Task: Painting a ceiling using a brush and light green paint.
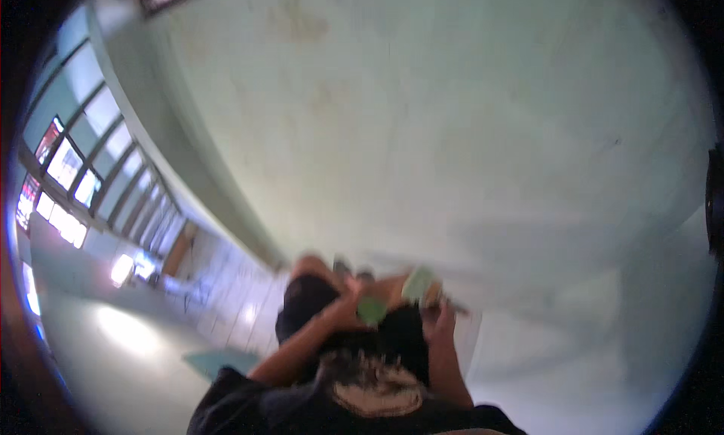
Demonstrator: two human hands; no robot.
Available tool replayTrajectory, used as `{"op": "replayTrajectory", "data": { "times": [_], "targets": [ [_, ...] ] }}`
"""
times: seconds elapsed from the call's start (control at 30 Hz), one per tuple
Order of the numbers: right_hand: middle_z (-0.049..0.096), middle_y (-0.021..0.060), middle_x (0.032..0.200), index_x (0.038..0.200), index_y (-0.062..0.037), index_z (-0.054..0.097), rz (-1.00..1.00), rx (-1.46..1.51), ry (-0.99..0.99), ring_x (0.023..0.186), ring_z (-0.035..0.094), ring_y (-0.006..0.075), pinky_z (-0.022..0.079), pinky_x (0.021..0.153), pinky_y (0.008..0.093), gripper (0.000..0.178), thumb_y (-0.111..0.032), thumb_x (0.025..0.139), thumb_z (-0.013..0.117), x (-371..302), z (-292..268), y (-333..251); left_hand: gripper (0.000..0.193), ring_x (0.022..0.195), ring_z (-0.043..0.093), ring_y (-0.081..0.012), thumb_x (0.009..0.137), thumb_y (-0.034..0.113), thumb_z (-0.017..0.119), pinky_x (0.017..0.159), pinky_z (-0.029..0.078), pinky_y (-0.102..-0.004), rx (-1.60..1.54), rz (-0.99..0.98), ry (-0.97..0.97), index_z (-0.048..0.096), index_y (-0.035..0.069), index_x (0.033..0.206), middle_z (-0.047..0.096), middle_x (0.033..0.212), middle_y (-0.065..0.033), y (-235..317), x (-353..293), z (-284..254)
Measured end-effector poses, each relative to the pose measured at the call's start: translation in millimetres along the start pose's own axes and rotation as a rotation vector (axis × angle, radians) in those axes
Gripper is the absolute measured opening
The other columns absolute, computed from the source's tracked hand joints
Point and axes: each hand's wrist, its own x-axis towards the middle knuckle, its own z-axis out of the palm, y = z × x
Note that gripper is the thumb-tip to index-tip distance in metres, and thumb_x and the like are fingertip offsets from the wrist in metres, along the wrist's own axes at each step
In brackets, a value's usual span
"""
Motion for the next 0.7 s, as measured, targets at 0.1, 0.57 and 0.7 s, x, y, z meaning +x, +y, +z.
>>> {"op": "replayTrajectory", "data": {
  "times": [0.1, 0.57, 0.7],
  "targets": [
    [0.055, 0.0078, 0.124, 0.124, -0.0058, 0.049, 0.037, 0.102, -0.077, 0.115, 0.052, 0.0231, 0.044, 0.095, 0.0376, 0.037, -0.024, 0.091, 0.049, 10.7, 38.7, -4.1, 0.084, 0.124, 0.037, -0.0427, 0.07, 0.049, 0.073, 0.104, 0.031, -0.0472, -0.151, -0.016, -0.12, 0.044, -0.007, 0.126, 0.04, 0.131, -0.0291, -20.0, 4.8, -9.6],
    [0.058, 0.0025, 0.111, 0.116, -0.0087, 0.053, -0.006, 0.293, -0.228, 0.099, 0.057, 0.0177, 0.053, 0.082, 0.0317, 0.025, -0.019, 0.093, 0.051, 65.6, 134.3, -53.8, 0.054, 0.118, 0.048, -0.0293, 0.078, 0.039, 0.07, 0.101, 0.035, -0.0439, 0.478, 0.297, 0.43, 0.052, 0.012, 0.121, 0.053, 0.125, -0.0121, 104.4, 110.6, -426.8],
    [0.059, 0.0058, 0.104, 0.113, -0.0031, 0.052, -0.222, -0.034, -0.513, 0.094, 0.06, 0.0189, 0.053, 0.08, 0.0317, 0.028, -0.007, 0.085, 0.058, 74.7, 229.3, -135.4, 0.047, 0.116, 0.048, -0.0297, 0.081, 0.039, 0.064, 0.096, 0.038, -0.0445, 0.802, 0.467, 0.816, 0.054, 0.011, 0.117, 0.054, 0.123, -0.0121, 204.8, 141.2, -589.1]
  ]
}}
